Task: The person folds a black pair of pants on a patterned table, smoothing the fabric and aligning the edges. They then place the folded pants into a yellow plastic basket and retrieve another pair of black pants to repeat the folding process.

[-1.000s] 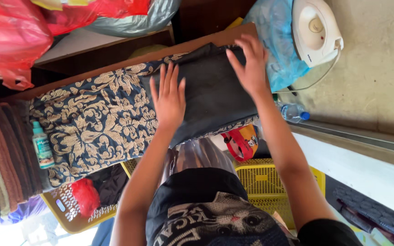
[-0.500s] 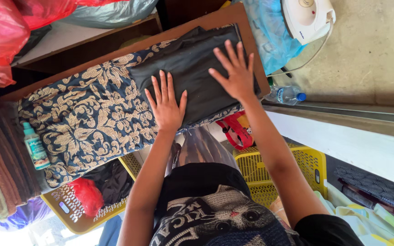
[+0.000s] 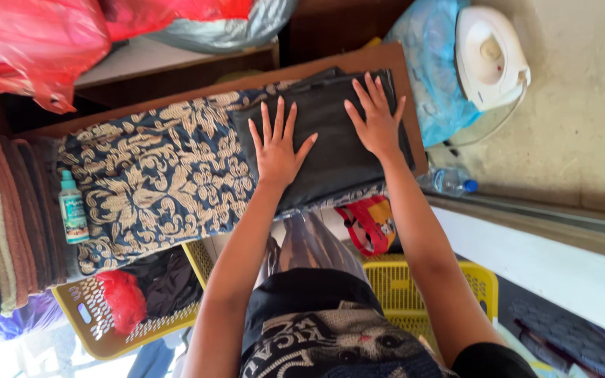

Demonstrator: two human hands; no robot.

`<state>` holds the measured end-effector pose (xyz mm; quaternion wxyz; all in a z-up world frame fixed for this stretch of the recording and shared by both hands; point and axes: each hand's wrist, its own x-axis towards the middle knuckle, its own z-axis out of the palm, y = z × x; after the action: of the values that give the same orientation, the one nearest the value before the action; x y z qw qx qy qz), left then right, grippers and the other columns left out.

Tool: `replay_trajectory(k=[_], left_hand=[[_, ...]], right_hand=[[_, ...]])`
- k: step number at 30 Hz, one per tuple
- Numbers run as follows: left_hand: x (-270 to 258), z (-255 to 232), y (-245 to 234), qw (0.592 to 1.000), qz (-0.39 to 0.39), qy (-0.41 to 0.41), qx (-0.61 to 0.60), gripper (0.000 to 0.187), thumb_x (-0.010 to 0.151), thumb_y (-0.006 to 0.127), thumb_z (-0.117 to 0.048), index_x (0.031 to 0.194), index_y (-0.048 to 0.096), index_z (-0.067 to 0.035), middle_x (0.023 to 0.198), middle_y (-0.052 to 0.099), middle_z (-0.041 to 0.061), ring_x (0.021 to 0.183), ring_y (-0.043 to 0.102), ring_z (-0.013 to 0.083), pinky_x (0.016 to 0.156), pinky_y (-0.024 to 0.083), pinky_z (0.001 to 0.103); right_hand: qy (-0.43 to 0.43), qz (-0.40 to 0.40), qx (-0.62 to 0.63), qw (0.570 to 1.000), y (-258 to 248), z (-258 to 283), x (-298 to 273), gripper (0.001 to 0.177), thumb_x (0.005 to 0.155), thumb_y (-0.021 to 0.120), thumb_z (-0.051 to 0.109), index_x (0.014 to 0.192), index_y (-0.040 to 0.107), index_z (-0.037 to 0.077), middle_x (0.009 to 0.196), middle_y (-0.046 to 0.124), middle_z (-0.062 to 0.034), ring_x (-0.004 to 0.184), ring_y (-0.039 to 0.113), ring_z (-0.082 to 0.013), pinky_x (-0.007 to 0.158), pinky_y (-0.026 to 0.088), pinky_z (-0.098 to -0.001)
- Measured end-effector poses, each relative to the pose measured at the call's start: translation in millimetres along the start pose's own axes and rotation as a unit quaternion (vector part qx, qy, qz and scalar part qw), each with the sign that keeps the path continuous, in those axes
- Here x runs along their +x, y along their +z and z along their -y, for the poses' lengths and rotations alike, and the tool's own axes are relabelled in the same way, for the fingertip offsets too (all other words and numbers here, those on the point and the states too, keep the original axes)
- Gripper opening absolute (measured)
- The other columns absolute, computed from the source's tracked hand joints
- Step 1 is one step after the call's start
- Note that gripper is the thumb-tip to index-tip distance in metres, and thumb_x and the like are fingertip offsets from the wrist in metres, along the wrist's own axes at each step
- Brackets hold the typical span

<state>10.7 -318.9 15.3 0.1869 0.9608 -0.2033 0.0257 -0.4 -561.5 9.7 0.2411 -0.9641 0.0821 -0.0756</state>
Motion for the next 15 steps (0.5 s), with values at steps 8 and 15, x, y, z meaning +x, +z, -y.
replay_trajectory(k=[8,15], left_hand=[[55,20,-8,0.989,0.053,0.043,-0.129,0.063,0.089,0.077,-0.055,0.137,0.065,-0.015,0.133,0.059,0.005,0.135,0.050,0.0262,0.125,0.031,0.048],[91,18,-19,0.971,0.137,0.061,-0.186,0.073,0.067,0.086,-0.060,0.120,0.070,-0.013,0.119,0.070,0.007,0.118,0.062,0.0260,0.103,0.037,0.044]], right_hand=[[-0.181,0.137,0.036,0.973,-35,7,58,0.046,0.085,0.081,0.048,0.119,0.073,0.019,0.120,0.062,-0.0014,0.124,0.051,-0.0250,0.111,0.026,-0.0508],[-0.193,0.274,0.069,0.940,-22,4,93,0.037,0.087,0.081,0.043,0.105,0.073,0.012,0.106,0.067,-0.0021,0.117,0.058,-0.0232,0.104,0.035,-0.0443]])
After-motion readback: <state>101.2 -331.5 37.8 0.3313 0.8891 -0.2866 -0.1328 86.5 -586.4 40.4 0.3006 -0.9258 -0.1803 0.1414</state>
